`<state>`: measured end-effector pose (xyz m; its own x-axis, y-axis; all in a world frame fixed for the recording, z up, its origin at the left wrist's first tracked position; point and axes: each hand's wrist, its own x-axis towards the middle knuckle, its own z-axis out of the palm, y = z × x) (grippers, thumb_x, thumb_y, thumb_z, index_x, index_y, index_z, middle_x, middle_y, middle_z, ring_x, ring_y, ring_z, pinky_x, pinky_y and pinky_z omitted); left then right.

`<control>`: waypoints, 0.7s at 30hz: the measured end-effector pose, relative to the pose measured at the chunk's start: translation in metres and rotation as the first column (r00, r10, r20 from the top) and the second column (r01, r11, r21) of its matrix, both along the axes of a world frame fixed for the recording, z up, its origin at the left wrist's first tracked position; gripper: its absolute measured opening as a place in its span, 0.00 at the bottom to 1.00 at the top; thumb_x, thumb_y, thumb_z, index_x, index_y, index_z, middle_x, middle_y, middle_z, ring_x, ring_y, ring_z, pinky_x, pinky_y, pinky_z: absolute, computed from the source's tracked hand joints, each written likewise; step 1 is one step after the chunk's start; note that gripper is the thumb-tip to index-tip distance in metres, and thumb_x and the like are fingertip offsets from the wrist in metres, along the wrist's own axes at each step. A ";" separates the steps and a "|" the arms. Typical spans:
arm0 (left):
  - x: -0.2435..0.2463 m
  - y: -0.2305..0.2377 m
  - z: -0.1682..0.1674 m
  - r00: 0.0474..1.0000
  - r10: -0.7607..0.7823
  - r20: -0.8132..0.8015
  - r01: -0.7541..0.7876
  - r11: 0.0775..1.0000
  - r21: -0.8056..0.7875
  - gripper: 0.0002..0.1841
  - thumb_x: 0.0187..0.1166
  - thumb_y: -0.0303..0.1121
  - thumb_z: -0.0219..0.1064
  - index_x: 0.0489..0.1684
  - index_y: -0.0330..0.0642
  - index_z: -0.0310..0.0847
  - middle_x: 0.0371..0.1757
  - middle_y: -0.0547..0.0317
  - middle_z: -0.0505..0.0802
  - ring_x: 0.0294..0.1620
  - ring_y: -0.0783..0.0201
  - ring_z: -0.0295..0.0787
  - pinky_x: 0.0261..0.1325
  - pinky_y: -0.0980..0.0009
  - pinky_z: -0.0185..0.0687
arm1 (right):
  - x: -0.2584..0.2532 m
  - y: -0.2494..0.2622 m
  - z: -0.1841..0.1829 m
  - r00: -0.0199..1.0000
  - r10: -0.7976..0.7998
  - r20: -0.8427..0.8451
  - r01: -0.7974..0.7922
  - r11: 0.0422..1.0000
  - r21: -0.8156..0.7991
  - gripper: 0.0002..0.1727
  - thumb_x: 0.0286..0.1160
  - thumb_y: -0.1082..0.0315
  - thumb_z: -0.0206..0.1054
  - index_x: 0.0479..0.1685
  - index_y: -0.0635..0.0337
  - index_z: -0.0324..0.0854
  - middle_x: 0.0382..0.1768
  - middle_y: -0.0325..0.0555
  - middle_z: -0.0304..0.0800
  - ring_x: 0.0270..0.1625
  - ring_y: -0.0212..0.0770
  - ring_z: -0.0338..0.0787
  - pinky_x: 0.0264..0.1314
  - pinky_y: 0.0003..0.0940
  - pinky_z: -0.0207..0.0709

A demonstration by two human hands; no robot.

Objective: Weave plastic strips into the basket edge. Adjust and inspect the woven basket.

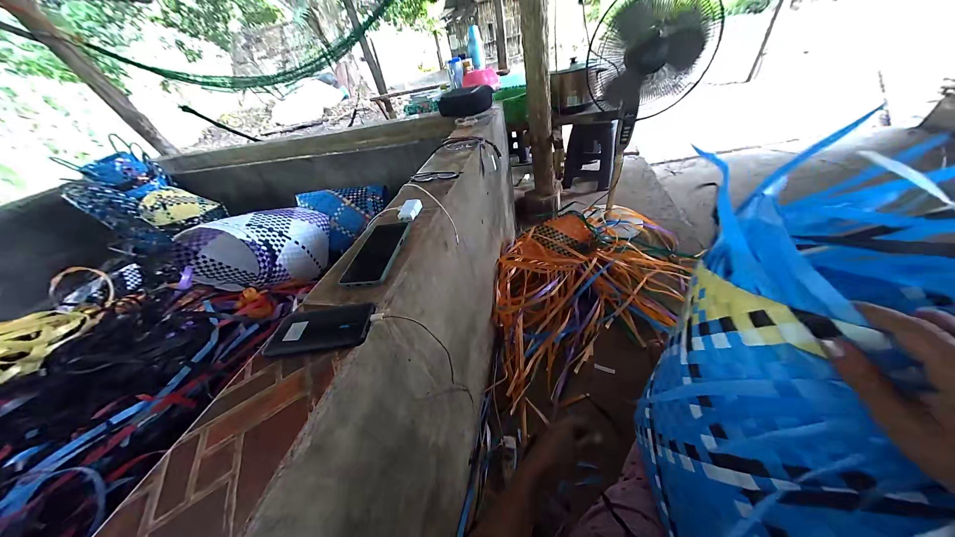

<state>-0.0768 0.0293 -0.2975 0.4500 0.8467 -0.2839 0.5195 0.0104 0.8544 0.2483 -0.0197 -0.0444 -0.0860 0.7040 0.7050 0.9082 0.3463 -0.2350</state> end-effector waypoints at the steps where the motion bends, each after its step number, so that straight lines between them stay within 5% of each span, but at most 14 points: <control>1: 0.018 0.003 0.039 0.971 0.057 0.233 -0.069 0.997 0.047 0.18 0.89 0.36 0.59 0.63 0.29 0.81 0.49 0.48 0.90 0.45 0.62 0.87 0.55 0.62 0.84 | -0.006 0.005 -0.002 0.999 0.039 -0.011 -0.039 0.998 0.045 0.25 0.84 0.55 0.58 0.67 0.66 0.85 0.48 0.73 0.88 0.52 0.76 0.84 0.60 0.74 0.67; 2: 0.035 0.009 0.077 0.886 0.050 0.462 -0.104 0.990 0.093 0.21 0.91 0.40 0.54 0.67 0.30 0.77 0.45 0.56 0.89 0.41 0.71 0.85 0.50 0.70 0.84 | -0.012 0.009 -0.004 0.997 0.079 -0.020 -0.077 0.993 0.088 0.24 0.85 0.56 0.57 0.68 0.60 0.86 0.45 0.68 0.90 0.49 0.71 0.85 0.58 0.71 0.67; 4: 0.069 0.025 0.144 0.603 -0.080 0.794 -0.065 0.987 0.148 0.36 0.88 0.63 0.47 0.78 0.37 0.67 0.34 0.72 0.87 0.30 0.81 0.80 0.37 0.80 0.78 | -0.022 0.015 -0.007 0.988 0.148 -0.048 -0.138 0.976 0.171 0.21 0.86 0.57 0.55 0.62 0.52 0.91 0.40 0.60 0.91 0.45 0.62 0.86 0.57 0.62 0.66; 6: 0.090 0.038 0.189 0.339 -0.227 0.913 0.173 0.969 0.176 0.45 0.76 0.76 0.44 0.83 0.52 0.64 0.34 0.68 0.94 0.28 0.74 0.88 0.36 0.76 0.85 | -0.024 0.020 -0.008 0.979 0.195 -0.060 -0.179 0.961 0.212 0.20 0.86 0.58 0.55 0.57 0.51 0.93 0.38 0.56 0.92 0.44 0.56 0.86 0.57 0.58 0.66; 7: 0.094 0.041 0.201 0.274 -0.280 0.920 0.298 0.934 0.196 0.46 0.70 0.81 0.45 0.80 0.57 0.71 0.40 0.61 0.97 0.33 0.67 0.93 0.39 0.72 0.88 | -0.022 0.021 -0.009 0.975 0.212 -0.057 -0.195 0.956 0.221 0.19 0.86 0.59 0.55 0.55 0.51 0.93 0.38 0.56 0.92 0.44 0.55 0.86 0.58 0.56 0.66; 10: 0.085 0.036 0.211 0.367 -0.473 0.801 0.472 0.837 0.278 0.41 0.78 0.75 0.46 0.58 0.49 0.90 0.55 0.57 0.96 0.46 0.64 0.95 0.50 0.70 0.90 | -0.009 0.021 -0.011 0.973 0.224 -0.057 -0.209 0.956 0.204 0.18 0.85 0.60 0.58 0.53 0.55 0.93 0.40 0.54 0.93 0.46 0.51 0.87 0.61 0.54 0.68; 12: 0.074 0.026 0.204 0.484 -0.500 0.718 0.448 0.846 0.288 0.23 0.88 0.55 0.56 0.54 0.48 0.90 0.46 0.66 0.97 0.38 0.72 0.95 0.42 0.75 0.90 | 0.000 0.018 -0.012 0.980 0.190 -0.060 -0.175 0.965 0.195 0.16 0.81 0.63 0.60 0.50 0.60 0.93 0.41 0.53 0.93 0.47 0.51 0.89 0.61 0.54 0.72; 14: 0.066 0.021 0.191 0.520 -0.436 0.734 0.404 0.883 0.239 0.16 0.88 0.41 0.60 0.70 0.51 0.82 0.40 0.68 0.97 0.31 0.74 0.92 0.33 0.78 0.88 | 0.005 0.015 -0.007 0.986 0.162 -0.037 -0.153 0.971 0.181 0.14 0.77 0.68 0.60 0.47 0.64 0.91 0.43 0.54 0.93 0.50 0.51 0.90 0.62 0.51 0.77; 17: 0.056 0.028 0.186 0.578 -0.450 0.681 0.406 0.882 0.238 0.27 0.86 0.29 0.59 0.86 0.43 0.63 0.42 0.67 0.96 0.37 0.72 0.93 0.41 0.75 0.90 | 0.009 0.012 0.006 0.988 0.149 -0.027 -0.146 0.985 0.091 0.13 0.69 0.74 0.61 0.44 0.67 0.90 0.39 0.55 0.93 0.41 0.50 0.92 0.47 0.46 0.86; 19: 0.054 0.029 0.198 0.717 -0.463 0.522 0.343 0.885 0.314 0.17 0.83 0.25 0.62 0.69 0.35 0.79 0.43 0.67 0.96 0.43 0.74 0.94 0.51 0.74 0.90 | 0.012 0.011 0.015 0.982 0.178 -0.066 -0.179 0.984 -0.017 0.12 0.68 0.75 0.62 0.45 0.66 0.88 0.33 0.50 0.91 0.31 0.44 0.89 0.35 0.45 0.84; 21: 0.062 0.028 0.220 0.820 -0.428 0.378 0.247 0.863 0.441 0.08 0.80 0.26 0.66 0.51 0.36 0.88 0.43 0.69 0.95 0.43 0.78 0.91 0.51 0.77 0.88 | 0.015 0.010 0.024 0.972 0.206 -0.117 -0.220 0.968 -0.121 0.12 0.71 0.75 0.61 0.49 0.62 0.86 0.31 0.44 0.91 0.30 0.39 0.88 0.34 0.43 0.84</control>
<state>-0.0144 0.0577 -0.0779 0.7250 0.6139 0.3122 -0.0115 -0.4424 0.8967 0.2632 -0.0096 -0.0208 -0.1761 0.7650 0.6195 0.7857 0.4884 -0.3798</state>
